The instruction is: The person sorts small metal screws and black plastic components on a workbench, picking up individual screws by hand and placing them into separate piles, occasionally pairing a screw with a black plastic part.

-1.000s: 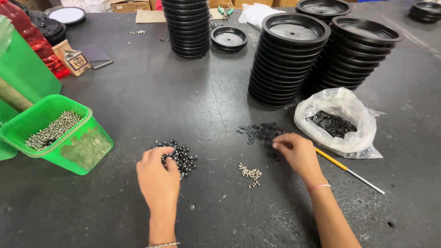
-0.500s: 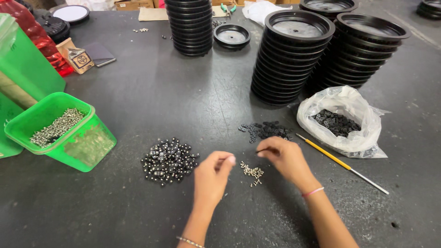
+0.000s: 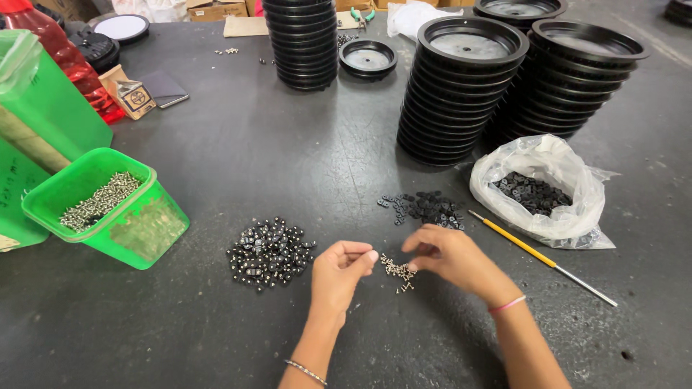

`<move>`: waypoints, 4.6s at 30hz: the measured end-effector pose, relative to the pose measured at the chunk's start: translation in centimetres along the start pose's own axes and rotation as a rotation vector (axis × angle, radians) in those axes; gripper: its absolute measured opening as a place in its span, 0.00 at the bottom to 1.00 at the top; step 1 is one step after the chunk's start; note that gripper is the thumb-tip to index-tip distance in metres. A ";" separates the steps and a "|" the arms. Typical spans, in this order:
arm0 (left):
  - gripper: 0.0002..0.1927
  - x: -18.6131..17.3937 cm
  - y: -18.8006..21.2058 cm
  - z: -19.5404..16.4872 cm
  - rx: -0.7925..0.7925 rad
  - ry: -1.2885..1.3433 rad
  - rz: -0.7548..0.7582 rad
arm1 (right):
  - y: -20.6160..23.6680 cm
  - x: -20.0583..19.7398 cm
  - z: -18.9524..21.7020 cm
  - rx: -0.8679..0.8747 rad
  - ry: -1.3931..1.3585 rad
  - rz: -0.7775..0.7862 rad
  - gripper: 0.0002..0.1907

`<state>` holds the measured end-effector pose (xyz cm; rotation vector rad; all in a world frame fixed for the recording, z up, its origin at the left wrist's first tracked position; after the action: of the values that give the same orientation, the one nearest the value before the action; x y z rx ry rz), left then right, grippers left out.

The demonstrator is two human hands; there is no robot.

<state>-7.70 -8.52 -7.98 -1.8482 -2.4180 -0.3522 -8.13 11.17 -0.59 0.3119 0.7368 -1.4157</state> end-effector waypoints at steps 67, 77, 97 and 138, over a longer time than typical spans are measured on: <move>0.07 0.4 1.6 -2.1 0.243 -0.221 -0.174 | -0.1 3.0 1.9 -0.091 -0.068 -0.277 0.06; 0.04 0.9 2.2 -3.2 0.247 -0.222 -0.116 | -0.4 3.4 -0.8 0.103 -0.375 -0.190 0.11; 0.09 2.1 1.9 -0.9 0.051 0.243 0.052 | -0.3 2.2 -1.2 0.105 -0.633 -0.147 0.12; 0.08 -0.5 0.1 -1.2 0.077 0.188 -0.093 | -0.6 2.8 -2.5 0.204 -0.700 -0.192 0.11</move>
<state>-7.53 -9.22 -6.89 -1.5987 -2.3598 -0.4127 -9.40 10.45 -4.08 -0.1099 0.0471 -1.6464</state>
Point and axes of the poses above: each hand's wrist, its own y-axis away from the middle knuckle, its own x-axis out of the palm, z = x × y, the point moved 7 cm from there along -y, towards the middle knuckle, and after that the axes turned 14 degrees about -z, right-handed, at the moved point
